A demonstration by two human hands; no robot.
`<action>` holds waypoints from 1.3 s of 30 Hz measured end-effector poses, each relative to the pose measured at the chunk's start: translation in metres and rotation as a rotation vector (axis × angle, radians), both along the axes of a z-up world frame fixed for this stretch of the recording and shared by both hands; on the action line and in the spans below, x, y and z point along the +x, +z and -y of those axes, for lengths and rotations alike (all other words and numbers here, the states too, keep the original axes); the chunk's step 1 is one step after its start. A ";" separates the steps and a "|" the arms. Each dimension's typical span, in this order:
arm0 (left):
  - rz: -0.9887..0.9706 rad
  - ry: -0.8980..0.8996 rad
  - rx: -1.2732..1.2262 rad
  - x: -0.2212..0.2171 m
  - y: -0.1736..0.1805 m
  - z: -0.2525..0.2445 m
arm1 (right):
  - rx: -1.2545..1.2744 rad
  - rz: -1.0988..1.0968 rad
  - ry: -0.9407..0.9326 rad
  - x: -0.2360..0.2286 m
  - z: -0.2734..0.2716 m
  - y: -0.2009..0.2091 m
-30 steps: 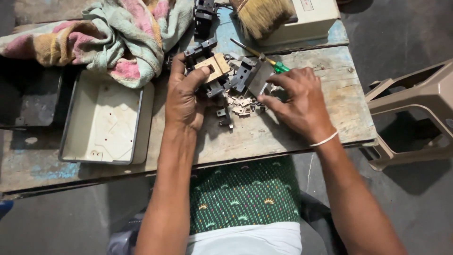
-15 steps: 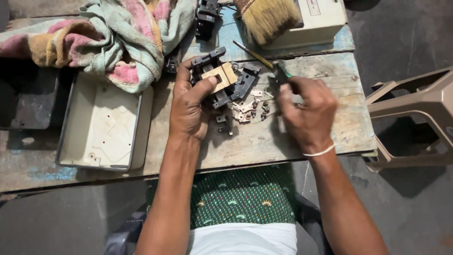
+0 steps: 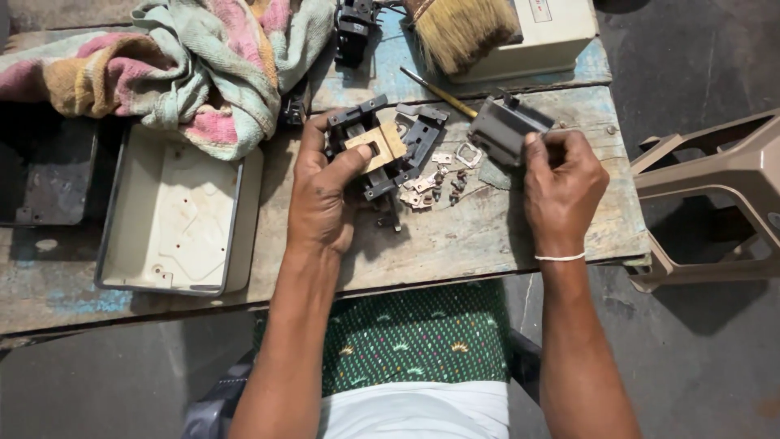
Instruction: Disassemble and inspect the internal parts of an electrical contactor or relay component.
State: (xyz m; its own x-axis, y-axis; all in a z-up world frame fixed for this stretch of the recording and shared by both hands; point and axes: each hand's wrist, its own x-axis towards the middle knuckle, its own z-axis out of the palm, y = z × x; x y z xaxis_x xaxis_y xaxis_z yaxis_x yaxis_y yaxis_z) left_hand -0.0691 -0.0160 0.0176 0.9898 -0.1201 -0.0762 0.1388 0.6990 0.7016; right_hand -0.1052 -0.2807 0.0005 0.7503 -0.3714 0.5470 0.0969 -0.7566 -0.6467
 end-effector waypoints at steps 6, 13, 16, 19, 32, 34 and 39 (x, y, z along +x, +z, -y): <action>0.009 -0.049 -0.020 -0.003 -0.003 0.011 | -0.213 -0.220 -0.116 -0.001 0.008 -0.002; -0.004 -0.063 0.008 -0.008 -0.001 0.017 | -0.595 -0.097 0.256 0.023 -0.002 0.005; -0.039 -0.063 0.035 -0.009 0.001 0.020 | -0.742 -0.367 0.442 0.035 -0.021 0.034; -0.006 -0.081 0.032 -0.009 -0.002 0.021 | -0.802 -0.717 0.447 0.041 -0.028 0.046; -0.010 -0.124 0.092 -0.012 0.007 0.032 | -0.951 -0.519 0.532 0.066 0.006 0.013; -0.006 -0.124 0.077 -0.012 0.008 0.033 | -0.958 -0.435 0.565 0.067 0.003 0.021; -0.012 -0.109 0.066 -0.012 0.007 0.031 | -0.485 -0.337 0.750 0.070 0.010 0.024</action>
State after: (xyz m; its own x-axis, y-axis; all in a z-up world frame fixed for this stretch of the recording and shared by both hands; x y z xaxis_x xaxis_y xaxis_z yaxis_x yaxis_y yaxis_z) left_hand -0.0811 -0.0465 0.0250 0.9702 -0.2208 -0.0996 0.2200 0.6314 0.7436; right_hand -0.0357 -0.2907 0.0241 0.8471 0.4810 0.2261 0.5315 -0.7662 -0.3611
